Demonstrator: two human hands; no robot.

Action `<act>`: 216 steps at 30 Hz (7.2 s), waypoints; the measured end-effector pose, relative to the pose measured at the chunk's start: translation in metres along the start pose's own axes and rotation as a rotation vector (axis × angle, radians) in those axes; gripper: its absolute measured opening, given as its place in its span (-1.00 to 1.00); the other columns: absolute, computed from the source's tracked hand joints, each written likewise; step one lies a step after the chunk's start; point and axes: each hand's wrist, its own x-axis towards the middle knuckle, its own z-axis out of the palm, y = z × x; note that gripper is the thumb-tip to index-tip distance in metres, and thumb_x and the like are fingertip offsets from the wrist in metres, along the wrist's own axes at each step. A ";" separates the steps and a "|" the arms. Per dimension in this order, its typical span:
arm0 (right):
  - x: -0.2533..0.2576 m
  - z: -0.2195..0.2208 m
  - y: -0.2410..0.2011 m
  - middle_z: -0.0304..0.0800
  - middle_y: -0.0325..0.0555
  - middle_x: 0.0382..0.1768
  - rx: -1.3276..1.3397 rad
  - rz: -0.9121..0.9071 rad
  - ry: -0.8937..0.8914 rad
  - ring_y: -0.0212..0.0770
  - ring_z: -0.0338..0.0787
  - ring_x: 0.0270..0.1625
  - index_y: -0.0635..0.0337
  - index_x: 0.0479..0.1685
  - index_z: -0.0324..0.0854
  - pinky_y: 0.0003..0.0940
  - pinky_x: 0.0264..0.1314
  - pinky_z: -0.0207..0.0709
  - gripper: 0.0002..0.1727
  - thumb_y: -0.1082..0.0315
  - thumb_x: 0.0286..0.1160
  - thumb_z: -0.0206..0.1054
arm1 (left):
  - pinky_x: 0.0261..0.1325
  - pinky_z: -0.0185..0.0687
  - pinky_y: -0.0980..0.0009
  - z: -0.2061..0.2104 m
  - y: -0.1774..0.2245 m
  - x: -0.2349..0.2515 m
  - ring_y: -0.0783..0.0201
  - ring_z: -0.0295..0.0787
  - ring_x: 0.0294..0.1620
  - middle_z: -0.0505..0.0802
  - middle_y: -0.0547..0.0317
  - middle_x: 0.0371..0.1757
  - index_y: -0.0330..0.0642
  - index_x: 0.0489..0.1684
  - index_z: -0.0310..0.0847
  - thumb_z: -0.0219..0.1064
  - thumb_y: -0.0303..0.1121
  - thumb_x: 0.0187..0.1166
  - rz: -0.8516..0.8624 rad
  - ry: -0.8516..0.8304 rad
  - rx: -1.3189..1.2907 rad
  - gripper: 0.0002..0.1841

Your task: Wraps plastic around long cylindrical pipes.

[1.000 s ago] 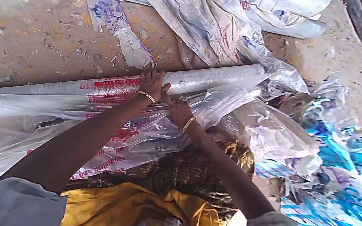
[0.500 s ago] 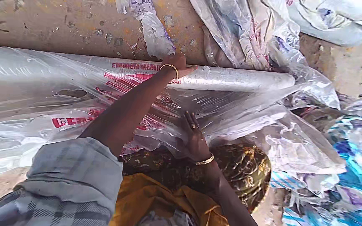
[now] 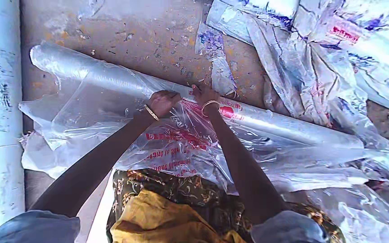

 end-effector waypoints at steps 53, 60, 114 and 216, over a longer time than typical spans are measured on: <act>-0.005 0.058 -0.139 0.71 0.47 0.24 -0.355 -0.371 -0.105 0.43 0.65 0.41 0.44 0.32 0.59 0.35 0.41 0.42 -0.40 -0.02 0.85 0.06 | 0.04 0.68 -0.14 -0.023 0.106 -0.286 -0.27 0.85 -0.17 0.84 -0.38 -0.32 -0.62 -0.35 0.73 0.02 -0.51 0.65 -1.108 0.297 -0.419 -0.63; -0.129 0.095 -0.200 -0.31 0.34 0.90 -0.332 -0.642 -0.504 0.37 -0.36 0.93 -0.13 0.98 -0.26 0.57 0.74 -0.59 -0.04 -0.39 0.70 -0.06 | -0.25 0.63 -0.23 -0.069 0.102 -0.267 -0.33 0.85 -0.35 0.77 -0.34 -0.51 -0.56 -0.49 0.69 0.04 -0.45 0.64 -1.049 0.076 -0.259 -0.61; -0.166 0.075 0.113 0.72 0.34 0.39 0.063 -0.106 0.313 0.40 0.59 0.55 0.40 0.29 0.73 0.42 0.61 0.24 -0.62 0.60 0.59 0.15 | 0.45 0.45 -0.32 0.055 0.103 0.145 -0.31 0.66 0.44 0.76 -0.42 0.29 -0.45 0.24 0.65 -0.12 0.21 0.84 -0.698 -0.533 -0.114 -0.24; -0.212 -0.067 0.275 0.74 0.42 0.07 0.172 -0.100 -0.362 0.37 0.72 0.24 0.48 0.08 0.65 0.35 0.24 0.46 -0.58 0.18 0.63 0.30 | 0.40 0.45 -0.32 0.147 0.252 0.260 -0.32 0.69 0.39 0.79 -0.45 0.20 -0.49 0.06 0.72 -0.05 0.34 0.74 -0.512 -0.632 -0.050 -0.14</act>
